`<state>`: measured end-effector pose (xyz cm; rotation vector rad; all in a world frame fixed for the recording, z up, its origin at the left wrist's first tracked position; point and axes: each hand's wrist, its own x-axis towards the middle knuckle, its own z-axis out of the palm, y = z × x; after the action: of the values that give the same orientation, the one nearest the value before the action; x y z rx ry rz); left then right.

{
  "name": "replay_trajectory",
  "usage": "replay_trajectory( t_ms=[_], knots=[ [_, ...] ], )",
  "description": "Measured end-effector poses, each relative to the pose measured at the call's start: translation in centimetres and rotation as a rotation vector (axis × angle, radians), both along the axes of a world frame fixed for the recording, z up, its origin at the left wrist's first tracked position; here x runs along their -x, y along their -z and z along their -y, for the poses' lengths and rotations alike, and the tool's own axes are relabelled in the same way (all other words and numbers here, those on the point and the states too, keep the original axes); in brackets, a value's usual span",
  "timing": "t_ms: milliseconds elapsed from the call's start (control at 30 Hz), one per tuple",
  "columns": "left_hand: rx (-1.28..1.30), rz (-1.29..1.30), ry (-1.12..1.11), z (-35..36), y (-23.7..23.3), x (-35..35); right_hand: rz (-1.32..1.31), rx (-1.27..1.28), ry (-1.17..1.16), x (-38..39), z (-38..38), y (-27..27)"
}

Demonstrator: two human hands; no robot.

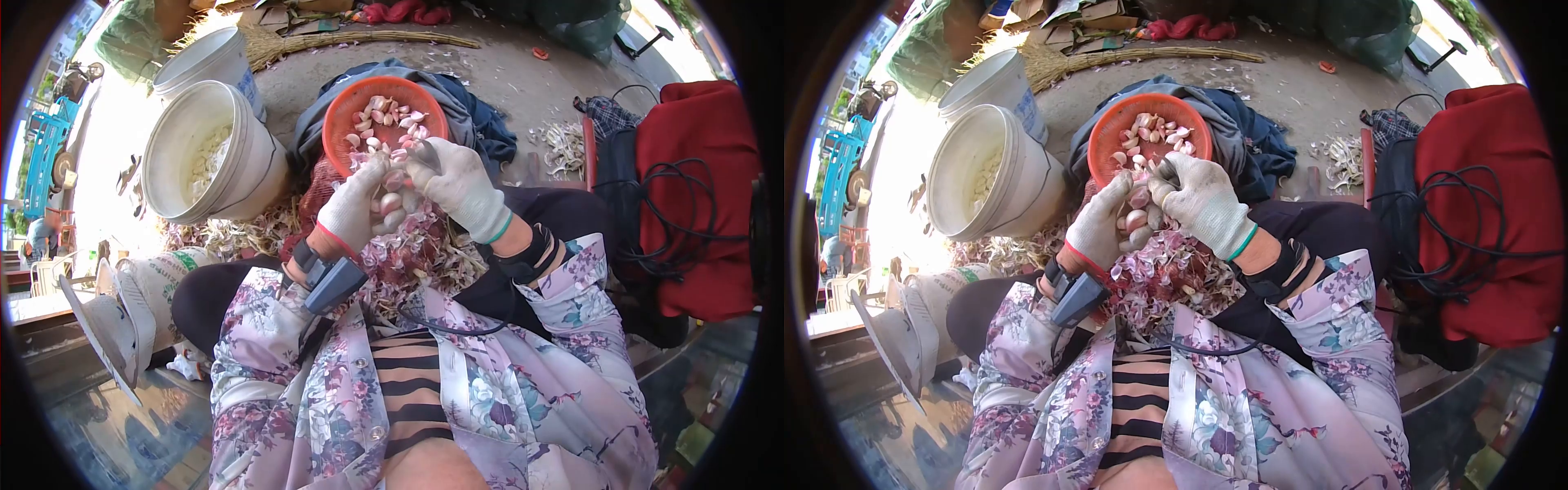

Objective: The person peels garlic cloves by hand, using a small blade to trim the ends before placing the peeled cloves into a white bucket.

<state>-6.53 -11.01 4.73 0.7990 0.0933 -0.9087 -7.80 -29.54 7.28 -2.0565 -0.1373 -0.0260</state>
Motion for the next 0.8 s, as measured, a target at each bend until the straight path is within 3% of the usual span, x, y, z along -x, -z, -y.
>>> replay_trajectory(
  t_ms=[67,167,267,800],
  knots=[
    [-0.007,0.085,0.08,-0.3,0.1,0.0,0.029,-0.006,0.02,-0.3,0.3,-0.2],
    [-0.109,0.128,0.026,0.0,-0.4,0.1,0.023,-0.011,-0.01,-0.6,1.0,-0.3],
    [-0.043,0.214,0.1,-0.4,-0.1,0.0,0.01,-0.003,-0.047,-0.8,1.1,0.1],
    [-0.071,0.104,-0.061,-0.6,0.5,-0.2,0.08,0.063,-0.125,0.2,0.7,0.0]
  ],
)
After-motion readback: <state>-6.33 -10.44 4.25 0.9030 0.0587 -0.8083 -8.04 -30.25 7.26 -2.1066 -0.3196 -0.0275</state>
